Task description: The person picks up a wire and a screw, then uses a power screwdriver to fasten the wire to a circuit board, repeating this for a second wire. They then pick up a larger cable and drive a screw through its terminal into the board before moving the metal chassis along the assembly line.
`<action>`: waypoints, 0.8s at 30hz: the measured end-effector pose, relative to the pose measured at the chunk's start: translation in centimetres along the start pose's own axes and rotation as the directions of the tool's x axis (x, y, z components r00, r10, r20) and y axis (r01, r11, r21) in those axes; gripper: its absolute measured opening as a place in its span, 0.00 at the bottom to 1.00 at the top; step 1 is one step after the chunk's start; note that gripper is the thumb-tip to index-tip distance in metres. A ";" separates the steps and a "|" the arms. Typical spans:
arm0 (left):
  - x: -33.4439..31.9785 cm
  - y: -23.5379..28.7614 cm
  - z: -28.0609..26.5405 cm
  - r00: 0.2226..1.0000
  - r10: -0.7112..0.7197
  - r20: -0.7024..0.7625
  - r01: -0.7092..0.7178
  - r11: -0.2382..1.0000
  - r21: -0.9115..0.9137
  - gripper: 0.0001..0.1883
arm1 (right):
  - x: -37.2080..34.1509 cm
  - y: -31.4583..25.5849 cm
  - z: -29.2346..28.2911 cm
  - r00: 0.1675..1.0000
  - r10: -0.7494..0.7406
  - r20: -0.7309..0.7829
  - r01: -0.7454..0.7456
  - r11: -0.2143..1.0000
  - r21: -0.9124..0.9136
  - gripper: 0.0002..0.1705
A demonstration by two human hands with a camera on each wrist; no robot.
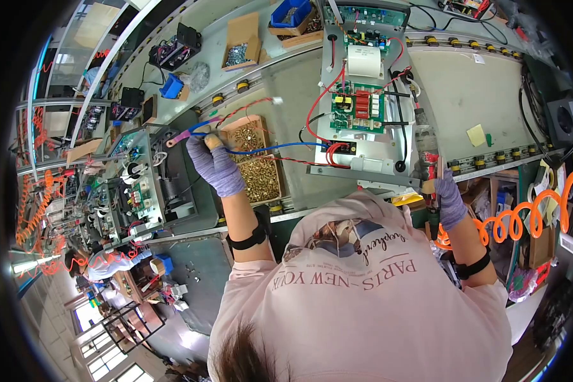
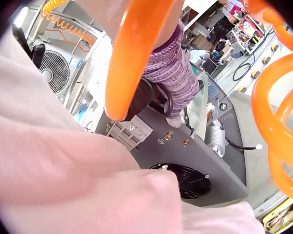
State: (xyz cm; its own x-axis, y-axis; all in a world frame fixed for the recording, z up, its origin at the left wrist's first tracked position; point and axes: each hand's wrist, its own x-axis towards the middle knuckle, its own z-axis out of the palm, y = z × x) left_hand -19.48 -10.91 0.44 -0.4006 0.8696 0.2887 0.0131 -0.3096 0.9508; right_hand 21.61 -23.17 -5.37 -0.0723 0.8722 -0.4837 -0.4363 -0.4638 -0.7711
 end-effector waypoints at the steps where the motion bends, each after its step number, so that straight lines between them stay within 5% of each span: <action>1: 0.5 -0.2 0.0 0.985 0.157 -0.073 -0.150 0.984 0.101 0.13 | 0.0 -0.1 0.2 1.000 -0.001 -0.004 0.001 1.000 0.000 0.31; 2: 0.7 -0.2 -0.1 0.940 0.316 -0.130 -0.285 0.935 0.213 0.12 | -0.1 -0.2 0.5 1.000 -0.001 -0.002 0.001 0.999 -0.037 0.30; 3: 0.9 0.0 -0.3 0.967 0.199 -0.160 -0.184 0.978 0.103 0.12 | 0.0 -0.3 0.6 1.000 0.000 0.002 0.000 0.997 -0.074 0.30; 7: 1.5 1.3 0.9 0.943 0.193 -0.271 -0.223 0.971 -0.085 0.10 | 0.6 0.3 -0.3 0.995 0.012 0.101 -0.018 0.999 0.050 0.29; 8: 1.3 1.9 1.4 0.944 0.195 -0.266 -0.225 0.971 -0.086 0.10 | 0.3 0.7 -0.7 0.993 -0.052 0.105 0.056 0.998 -0.040 0.22; 10: 1.4 2.8 2.0 0.999 0.047 -0.009 -0.046 0.900 -0.434 0.09 | 0.4 0.4 -0.6 0.986 -0.119 0.116 0.133 0.983 -0.126 0.16; 11: 2.1 3.3 2.5 0.966 0.097 0.240 0.068 0.800 -0.596 0.09 | 0.6 -0.5 0.0 0.999 -0.045 -0.006 0.043 0.974 -0.223 0.23; 13: 2.2 4.0 4.2 0.935 0.054 0.350 0.175 0.790 -0.587 0.09 | 1.1 -0.5 -1.0 0.990 0.005 -0.139 -0.046 0.954 -0.295 0.30; 14: 2.4 4.2 5.2 0.892 0.010 0.452 0.279 0.776 -0.566 0.09 | 1.5 0.5 -2.8 0.991 -0.089 -0.105 0.058 0.962 -0.266 0.28; 16: 3.1 4.7 7.7 0.831 0.116 0.544 0.217 0.833 -0.509 0.10 | 1.8 0.1 -4.4 0.974 -0.207 -0.089 0.183 0.957 -0.225 0.25; 18: 2.6 6.2 10.2 0.814 -0.026 0.581 0.188 0.957 -0.221 0.10 | 0.3 -3.8 -3.2 0.983 -0.174 -0.057 0.158 0.962 -0.224 0.28; 19: 2.6 7.0 11.4 0.764 -0.105 0.636 0.222 0.969 -0.107 0.11 | -0.9 -5.4 -1.4 0.953 -0.235 -0.190 0.198 0.960 -0.196 0.28; 24: 3.2 5.4 17.0 0.626 -0.188 0.757 0.423 0.897 -0.127 0.11 | -1.4 -9.6 -2.6 0.961 -0.242 -0.136 0.181 0.916 -0.358 0.33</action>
State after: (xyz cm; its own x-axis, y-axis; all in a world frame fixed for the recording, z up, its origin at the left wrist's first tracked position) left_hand -5.05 -3.29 8.44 0.4407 0.8934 0.0874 -0.2737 0.0411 0.9609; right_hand 28.18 -20.35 1.64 0.1583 0.9292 -0.3340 -0.0915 -0.3230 -0.9420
